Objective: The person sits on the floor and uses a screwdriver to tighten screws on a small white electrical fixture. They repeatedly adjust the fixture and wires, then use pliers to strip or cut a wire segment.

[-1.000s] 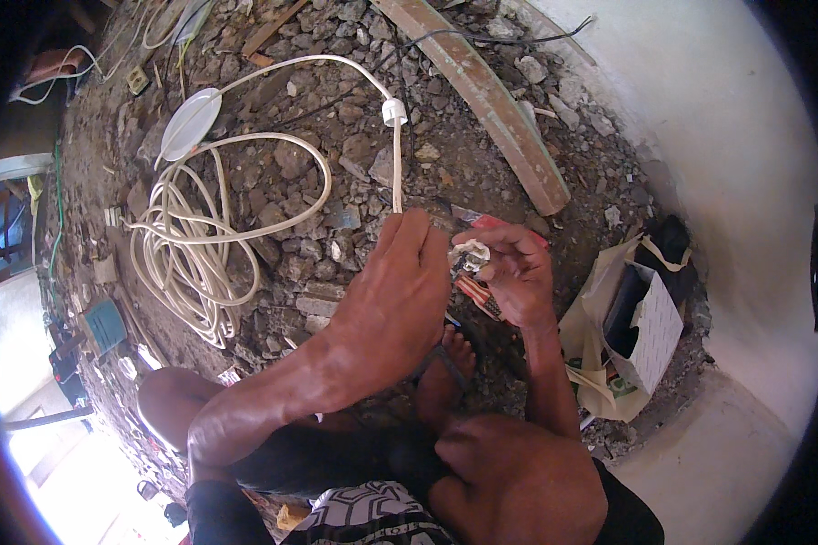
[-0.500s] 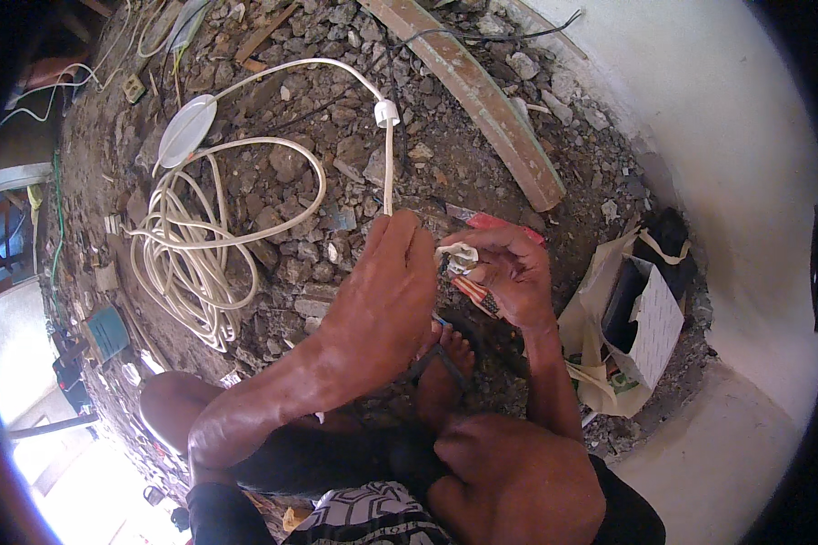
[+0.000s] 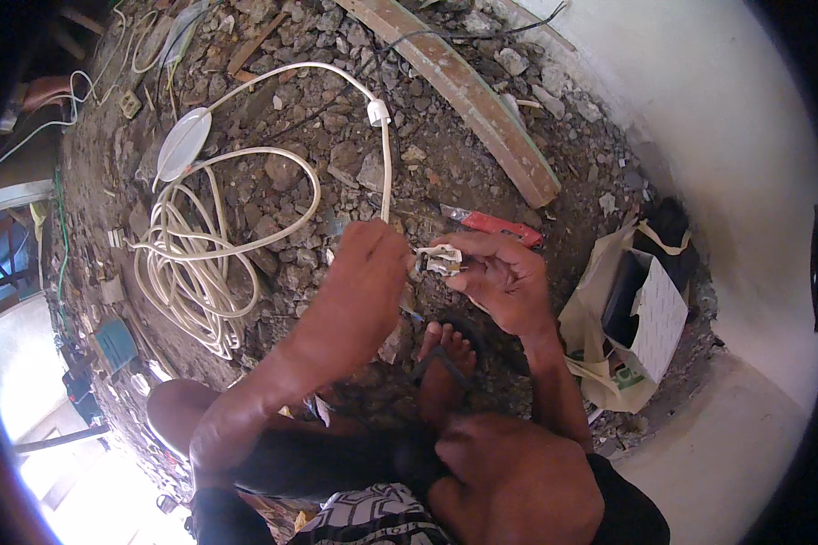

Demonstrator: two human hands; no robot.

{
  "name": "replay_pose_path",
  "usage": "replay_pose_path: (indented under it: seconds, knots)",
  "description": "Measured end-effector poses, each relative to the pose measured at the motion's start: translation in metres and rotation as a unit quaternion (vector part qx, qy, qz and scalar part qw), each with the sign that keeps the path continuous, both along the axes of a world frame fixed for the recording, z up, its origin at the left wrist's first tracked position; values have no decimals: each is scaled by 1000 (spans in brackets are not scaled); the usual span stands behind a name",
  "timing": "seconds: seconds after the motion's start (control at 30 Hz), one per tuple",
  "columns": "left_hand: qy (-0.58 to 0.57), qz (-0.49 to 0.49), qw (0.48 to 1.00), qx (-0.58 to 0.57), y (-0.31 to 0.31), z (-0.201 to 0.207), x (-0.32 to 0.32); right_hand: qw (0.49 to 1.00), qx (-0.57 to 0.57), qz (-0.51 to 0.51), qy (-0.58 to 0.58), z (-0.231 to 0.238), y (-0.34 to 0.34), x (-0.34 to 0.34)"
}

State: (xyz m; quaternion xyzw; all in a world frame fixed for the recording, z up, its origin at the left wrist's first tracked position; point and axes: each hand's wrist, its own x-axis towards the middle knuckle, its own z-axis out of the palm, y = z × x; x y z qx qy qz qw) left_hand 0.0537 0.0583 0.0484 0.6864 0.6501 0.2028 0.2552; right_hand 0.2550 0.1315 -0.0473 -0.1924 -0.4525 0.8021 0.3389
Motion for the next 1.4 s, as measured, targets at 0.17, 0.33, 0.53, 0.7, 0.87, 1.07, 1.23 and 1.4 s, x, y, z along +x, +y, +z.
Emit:
replay_pose_path:
  seconds: [0.17,0.33,0.53,0.7,0.87,1.07,1.23,1.4]
  knots:
    - [-175,125,970,-113,5,5,-6,1000,19,-4,-16,2,-1,-6]
    - [-226,117,962,-100,4,-6,-17,999,29,-10,-36,-2,-3,-2]
    - [-157,106,976,-104,3,-10,-20,998,46,-18,-40,-1,-3,-4]
    - [-89,83,992,-36,4,-8,-12,998,45,-13,-49,2,-3,-4]
    - [-78,50,995,30,7,-10,-10,997,29,-1,-76,-3,-1,-2]
    - [-8,-6,997,80,4,-11,-6,996,18,0,-84,1,0,-6]
    - [52,-42,995,78,-1,-14,-7,996,10,9,-85,-2,0,-9]
    - [71,-51,993,79,-4,-21,-6,996,10,12,-86,-7,-2,-9]
